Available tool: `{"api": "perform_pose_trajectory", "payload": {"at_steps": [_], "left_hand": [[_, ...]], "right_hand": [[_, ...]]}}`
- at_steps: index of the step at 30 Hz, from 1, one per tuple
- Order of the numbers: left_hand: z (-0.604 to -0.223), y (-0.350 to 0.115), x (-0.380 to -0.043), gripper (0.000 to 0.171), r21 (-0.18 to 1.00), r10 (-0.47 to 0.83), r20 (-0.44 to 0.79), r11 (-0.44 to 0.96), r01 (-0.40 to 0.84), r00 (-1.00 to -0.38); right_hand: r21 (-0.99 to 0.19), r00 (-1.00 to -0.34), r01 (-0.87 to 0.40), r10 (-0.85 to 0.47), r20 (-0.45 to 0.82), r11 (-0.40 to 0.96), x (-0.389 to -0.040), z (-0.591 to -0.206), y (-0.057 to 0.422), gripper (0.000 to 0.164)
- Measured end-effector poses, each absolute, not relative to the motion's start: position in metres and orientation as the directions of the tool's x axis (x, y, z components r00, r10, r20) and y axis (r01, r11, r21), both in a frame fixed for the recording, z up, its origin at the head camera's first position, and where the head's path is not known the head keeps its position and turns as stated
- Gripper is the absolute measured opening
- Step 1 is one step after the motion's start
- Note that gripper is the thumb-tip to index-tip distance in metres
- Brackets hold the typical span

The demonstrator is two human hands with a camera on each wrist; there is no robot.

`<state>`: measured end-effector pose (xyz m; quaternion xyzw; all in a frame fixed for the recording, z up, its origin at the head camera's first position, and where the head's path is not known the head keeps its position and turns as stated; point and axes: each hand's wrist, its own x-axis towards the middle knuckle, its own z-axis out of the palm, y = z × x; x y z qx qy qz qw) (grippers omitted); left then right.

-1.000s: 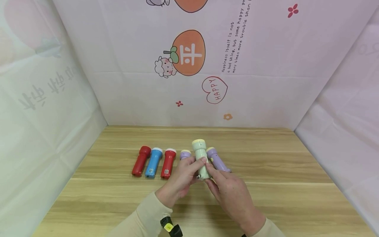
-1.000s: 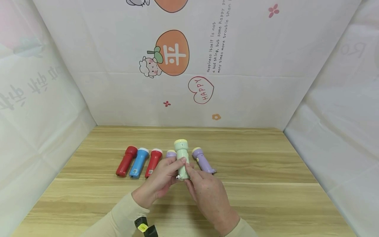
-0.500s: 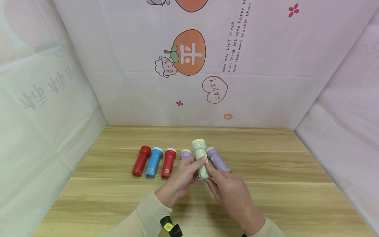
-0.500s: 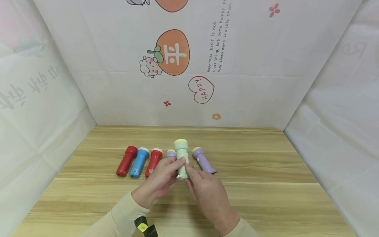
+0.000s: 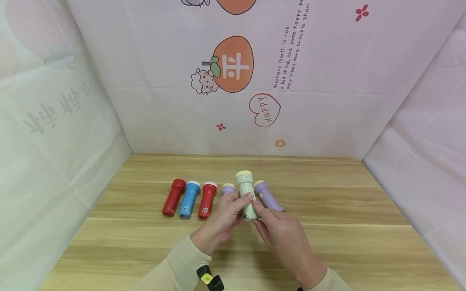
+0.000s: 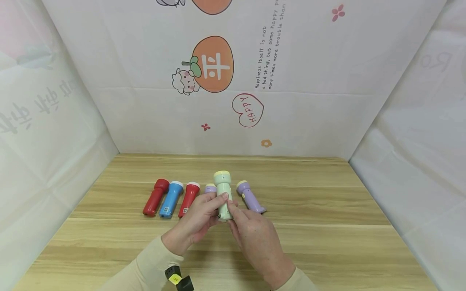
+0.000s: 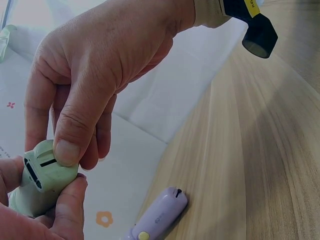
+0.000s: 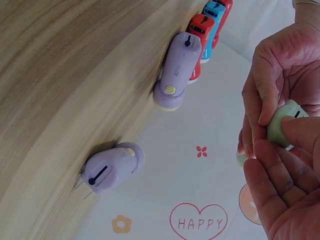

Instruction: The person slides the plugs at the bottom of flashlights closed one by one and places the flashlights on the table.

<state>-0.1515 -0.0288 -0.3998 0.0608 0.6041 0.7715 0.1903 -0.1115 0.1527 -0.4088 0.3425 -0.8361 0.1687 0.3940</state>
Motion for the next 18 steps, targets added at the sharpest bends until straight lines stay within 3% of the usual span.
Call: {"api": "perform_pose_trajectory", "payload": {"at_steps": [18], "left_hand": [[-0.4006, -0.0289, -0.1519, 0.056, 0.955, 0.368, -0.139, -0.195, -0.223, -0.919]], "right_hand": [[-0.020, -0.464, -0.715, -0.453, 0.761, 0.699, -0.1113, -0.4091, 0.1544, 0.047]]}}
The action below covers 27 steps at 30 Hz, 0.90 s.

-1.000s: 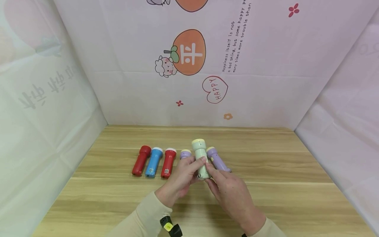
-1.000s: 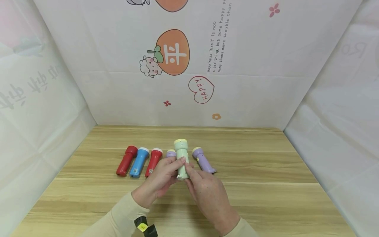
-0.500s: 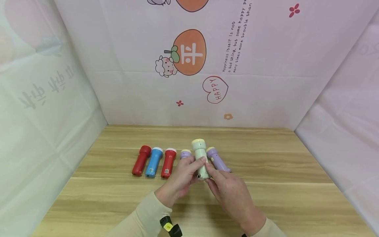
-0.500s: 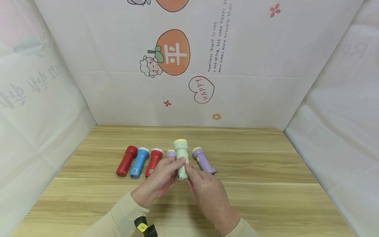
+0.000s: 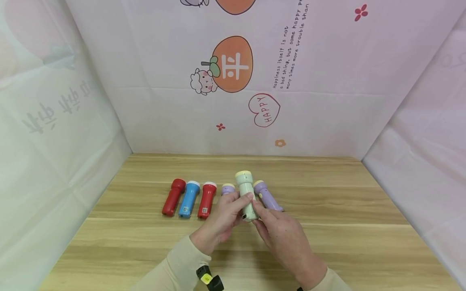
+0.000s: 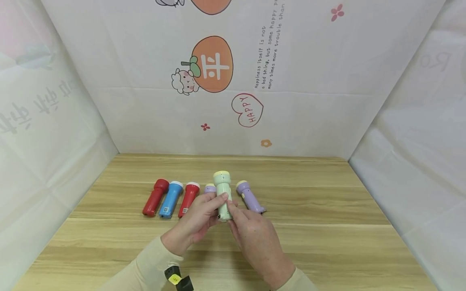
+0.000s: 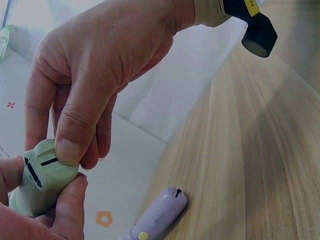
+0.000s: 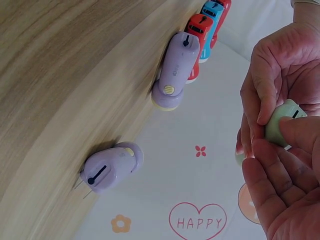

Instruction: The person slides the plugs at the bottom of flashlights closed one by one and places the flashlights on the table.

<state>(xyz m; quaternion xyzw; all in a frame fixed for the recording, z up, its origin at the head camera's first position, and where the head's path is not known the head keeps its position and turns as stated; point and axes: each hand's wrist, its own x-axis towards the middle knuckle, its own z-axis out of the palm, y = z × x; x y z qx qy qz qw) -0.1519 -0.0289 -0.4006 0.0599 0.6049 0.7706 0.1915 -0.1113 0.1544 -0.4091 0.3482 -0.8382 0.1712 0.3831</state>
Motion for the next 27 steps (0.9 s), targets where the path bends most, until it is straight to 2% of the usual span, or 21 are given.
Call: {"api": "perform_pose_trajectory", "payload": {"at_steps": [13, 19, 27], "left_hand": [[-0.4012, -0.0291, -0.1520, 0.056, 0.955, 0.365, -0.148, -0.188, -0.228, -0.919], [-0.4018, -0.0295, -0.1517, 0.056, 0.955, 0.365, -0.146, -0.190, -0.227, -0.919], [-0.4028, -0.0304, -0.1513, 0.058, 0.956, 0.370, -0.139, -0.191, -0.222, -0.918]], "right_hand": [[-0.017, -0.449, -0.721, -0.448, 0.774, 0.693, -0.1105, -0.4070, 0.1529, 0.049], [-0.024, -0.457, -0.726, -0.456, 0.764, 0.687, -0.1105, -0.4073, 0.1534, 0.032], [-0.047, -0.486, -0.712, -0.444, 0.753, 0.700, -0.1102, -0.4070, 0.1525, 0.060]]}}
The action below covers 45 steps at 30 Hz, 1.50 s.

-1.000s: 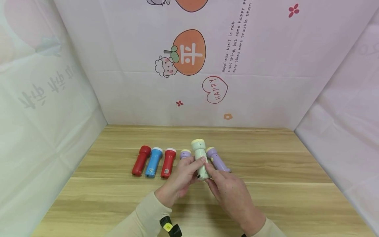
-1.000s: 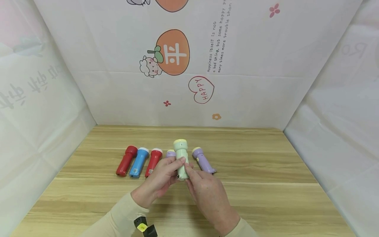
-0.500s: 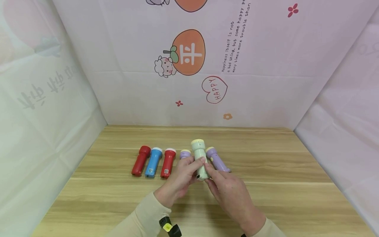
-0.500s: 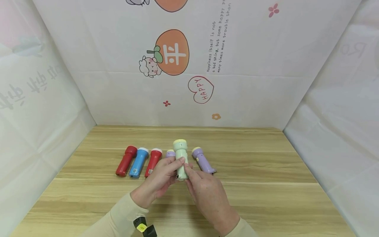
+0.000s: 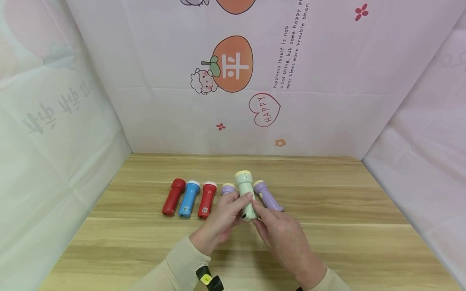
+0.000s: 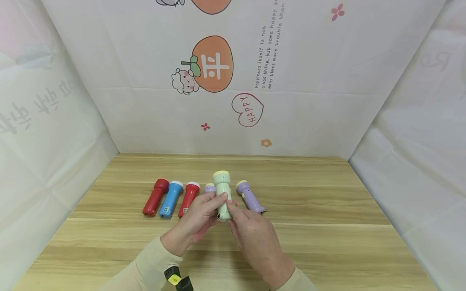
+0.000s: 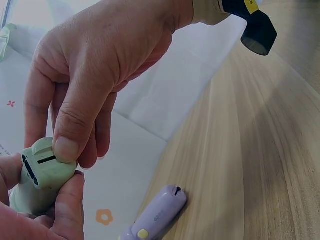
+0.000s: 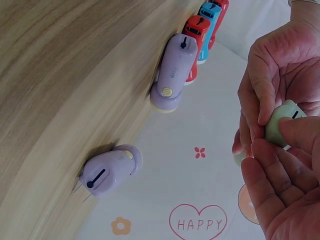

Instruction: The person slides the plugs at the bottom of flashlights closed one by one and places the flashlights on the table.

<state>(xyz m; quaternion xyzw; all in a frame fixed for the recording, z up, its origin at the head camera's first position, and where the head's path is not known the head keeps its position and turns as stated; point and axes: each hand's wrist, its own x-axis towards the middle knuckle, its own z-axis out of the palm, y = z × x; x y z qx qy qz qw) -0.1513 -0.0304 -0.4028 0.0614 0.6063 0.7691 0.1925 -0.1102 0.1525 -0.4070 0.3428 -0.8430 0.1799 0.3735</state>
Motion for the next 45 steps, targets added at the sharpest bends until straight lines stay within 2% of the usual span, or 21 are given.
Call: {"api": "perform_pose_trajectory", "payload": {"at_steps": [6, 14, 21, 31, 45], "left_hand": [[-0.4030, -0.0302, -0.1519, 0.058, 0.955, 0.371, -0.134, -0.199, -0.220, -0.919], [-0.4030, -0.0300, -0.1528, 0.055, 0.956, 0.379, -0.105, -0.217, -0.199, -0.919], [-0.4018, -0.0317, -0.1534, 0.052, 0.953, 0.367, -0.129, -0.211, -0.218, -0.921], [-0.4014, -0.0346, -0.1526, 0.049, 0.952, 0.371, -0.130, -0.211, -0.220, -0.919], [-0.4023, -0.0364, -0.1513, 0.052, 0.962, 0.396, -0.095, -0.199, -0.186, -0.913]], "right_hand": [[-0.061, -0.496, -0.706, -0.431, 0.754, 0.705, -0.1099, -0.4068, 0.1523, 0.062], [-0.072, -0.508, -0.699, -0.422, 0.751, 0.712, -0.1107, -0.4072, 0.1527, 0.059], [-0.076, -0.508, -0.699, -0.420, 0.752, 0.711, -0.1115, -0.4081, 0.1535, 0.054], [-0.080, -0.510, -0.693, -0.409, 0.757, 0.717, -0.1115, -0.4086, 0.1529, 0.061], [-0.080, -0.514, -0.689, -0.408, 0.754, 0.721, -0.1116, -0.4103, 0.1567, 0.057]]}}
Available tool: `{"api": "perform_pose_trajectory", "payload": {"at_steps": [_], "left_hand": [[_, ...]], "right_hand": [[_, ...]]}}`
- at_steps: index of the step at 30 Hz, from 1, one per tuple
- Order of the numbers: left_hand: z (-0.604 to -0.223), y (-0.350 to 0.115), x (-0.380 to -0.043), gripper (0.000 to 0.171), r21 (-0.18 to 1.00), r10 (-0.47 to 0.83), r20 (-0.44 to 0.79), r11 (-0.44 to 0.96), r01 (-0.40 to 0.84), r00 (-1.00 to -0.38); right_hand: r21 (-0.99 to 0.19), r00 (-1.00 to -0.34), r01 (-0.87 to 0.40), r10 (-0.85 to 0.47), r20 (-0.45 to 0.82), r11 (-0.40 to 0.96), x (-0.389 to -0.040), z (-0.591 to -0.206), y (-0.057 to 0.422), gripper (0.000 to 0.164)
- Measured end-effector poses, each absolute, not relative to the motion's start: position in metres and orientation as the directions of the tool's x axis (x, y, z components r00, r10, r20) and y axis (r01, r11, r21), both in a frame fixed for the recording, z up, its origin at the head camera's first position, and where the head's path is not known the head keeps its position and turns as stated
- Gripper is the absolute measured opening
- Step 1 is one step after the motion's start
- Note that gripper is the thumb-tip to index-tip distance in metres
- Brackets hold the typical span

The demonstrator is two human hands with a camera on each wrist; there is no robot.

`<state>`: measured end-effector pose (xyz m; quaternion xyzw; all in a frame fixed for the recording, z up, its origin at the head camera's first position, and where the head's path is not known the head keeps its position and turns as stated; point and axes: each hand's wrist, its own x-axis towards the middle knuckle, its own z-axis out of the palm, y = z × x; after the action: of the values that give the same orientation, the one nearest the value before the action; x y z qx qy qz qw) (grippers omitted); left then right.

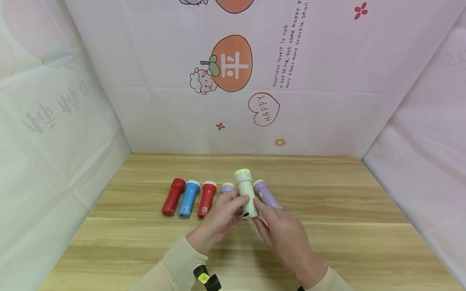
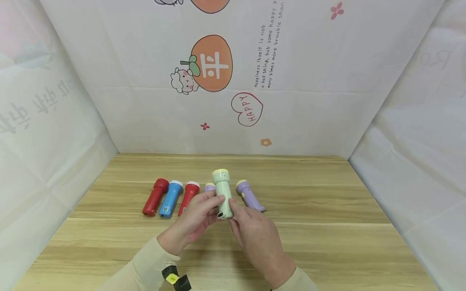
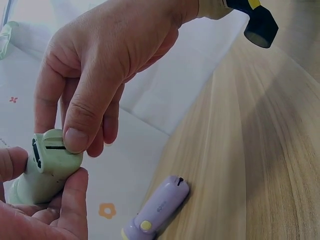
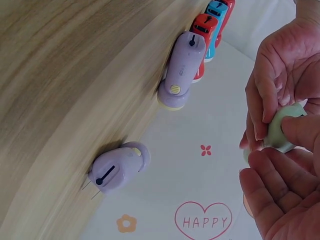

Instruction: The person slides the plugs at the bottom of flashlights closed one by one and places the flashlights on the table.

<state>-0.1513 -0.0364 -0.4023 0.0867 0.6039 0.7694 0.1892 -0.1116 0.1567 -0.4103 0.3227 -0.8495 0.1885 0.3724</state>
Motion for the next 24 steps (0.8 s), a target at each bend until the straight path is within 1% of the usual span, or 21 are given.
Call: {"api": "perform_pose_trajectory", "payload": {"at_steps": [6, 11, 17, 20, 24], "left_hand": [[-0.4038, -0.0378, -0.1520, 0.052, 0.968, 0.404, -0.082, -0.187, -0.170, -0.911], [-0.4043, -0.0390, -0.1522, 0.051, 0.975, 0.383, -0.082, -0.160, -0.153, -0.920], [-0.4031, -0.0402, -0.1512, 0.050, 0.989, 0.345, -0.067, -0.100, -0.107, -0.936], [-0.4023, -0.0413, -0.1510, 0.051, 0.994, 0.314, -0.065, -0.062, -0.089, -0.947], [-0.4017, -0.0446, -0.1506, 0.054, 0.998, 0.268, -0.062, 0.023, -0.058, -0.961]], "right_hand": [[-0.082, -0.529, -0.682, -0.413, 0.741, 0.727, -0.1112, -0.4109, 0.1572, 0.056], [-0.078, -0.538, -0.676, -0.418, 0.732, 0.733, -0.1108, -0.4110, 0.1571, 0.057], [-0.083, -0.574, -0.651, -0.418, 0.704, 0.754, -0.1111, -0.4116, 0.1573, 0.057], [-0.068, -0.595, -0.628, -0.422, 0.684, 0.775, -0.1119, -0.4129, 0.1578, 0.061], [-0.038, -0.619, -0.597, -0.431, 0.656, 0.801, -0.1128, -0.4155, 0.1590, 0.067]]}}
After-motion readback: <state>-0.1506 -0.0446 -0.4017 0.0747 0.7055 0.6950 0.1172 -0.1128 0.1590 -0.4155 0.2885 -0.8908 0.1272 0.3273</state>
